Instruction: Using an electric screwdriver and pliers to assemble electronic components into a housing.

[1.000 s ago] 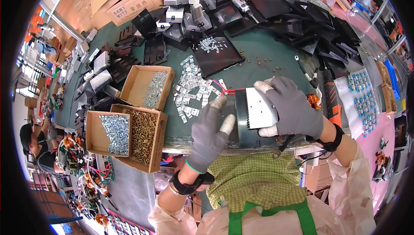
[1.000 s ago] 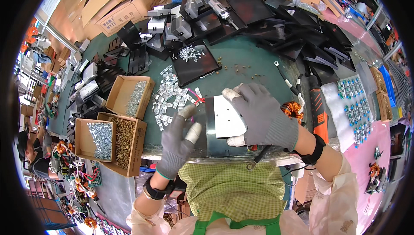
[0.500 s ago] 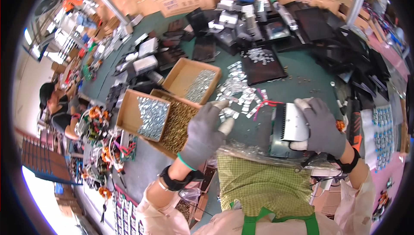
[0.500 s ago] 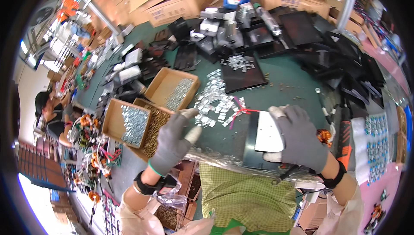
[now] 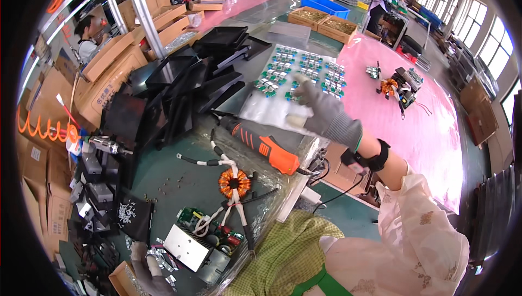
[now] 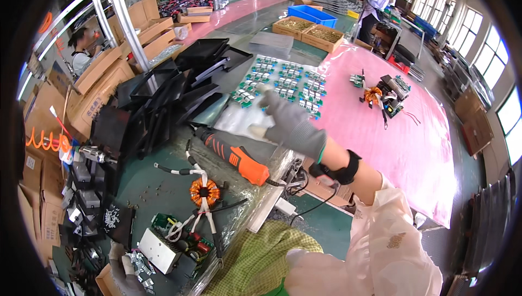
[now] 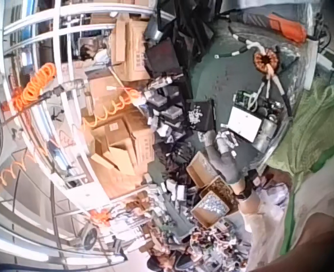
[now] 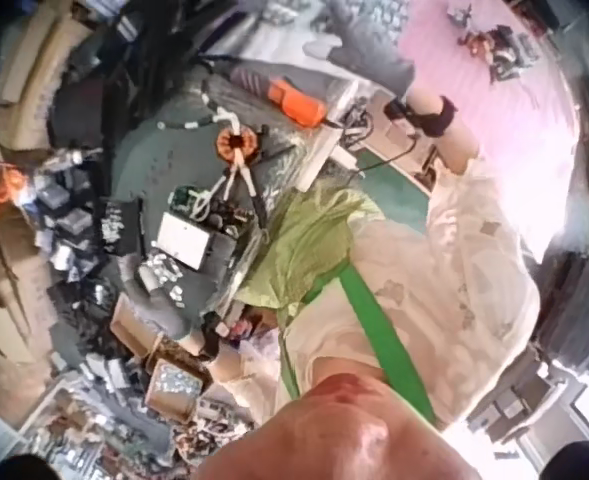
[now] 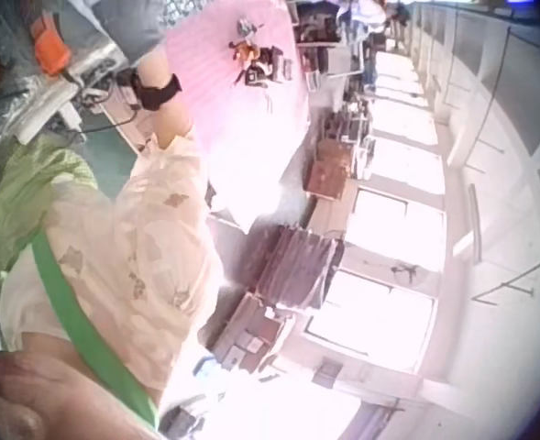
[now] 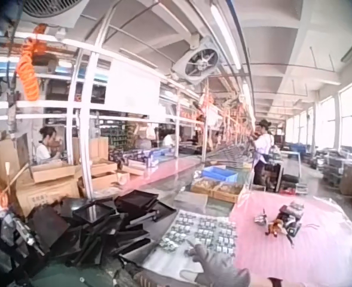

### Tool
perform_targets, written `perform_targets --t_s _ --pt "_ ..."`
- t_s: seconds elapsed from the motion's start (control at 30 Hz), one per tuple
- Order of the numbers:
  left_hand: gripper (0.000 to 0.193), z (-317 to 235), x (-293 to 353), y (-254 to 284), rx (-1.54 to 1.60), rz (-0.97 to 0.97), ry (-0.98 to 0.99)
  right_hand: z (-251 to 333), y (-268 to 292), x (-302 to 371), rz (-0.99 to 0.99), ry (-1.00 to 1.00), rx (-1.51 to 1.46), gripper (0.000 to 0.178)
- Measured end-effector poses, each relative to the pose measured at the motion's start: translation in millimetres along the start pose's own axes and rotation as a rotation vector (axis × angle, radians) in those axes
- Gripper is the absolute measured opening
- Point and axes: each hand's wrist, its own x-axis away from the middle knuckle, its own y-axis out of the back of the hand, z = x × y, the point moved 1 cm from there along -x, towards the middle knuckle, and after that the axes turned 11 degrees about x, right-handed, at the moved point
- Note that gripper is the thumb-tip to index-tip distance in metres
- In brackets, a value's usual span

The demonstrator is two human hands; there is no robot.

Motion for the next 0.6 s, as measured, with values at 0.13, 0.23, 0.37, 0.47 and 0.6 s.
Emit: perform_targets --t_s 0.13,0.23,0.37,0.47,0.6 --pt "0.035 -4 9 -3 0.088 -0.052 0.024 -120 16 28 -0.043 -0.240 0.485 0.049" --pt "0.035 -5 14 -6 0.143 0.027 0.121 -157 -7 47 -0.004 -0.213 0.596 0.042" --pt "0.037 -8 22 -9 0.111 0.013 0.104 -171 -23 55 -0.029 -0.207 0.623 0.034" --pt "0.043 -11 28 -7 0.157 -0.007 0.159 -187 0 52 -0.124 -0.197 0.525 0.030" --pt "0.043 -12 31 -6 0.123 0.001 0.216 -244 49 19 -0.135 -0.327 0.855 0.030"
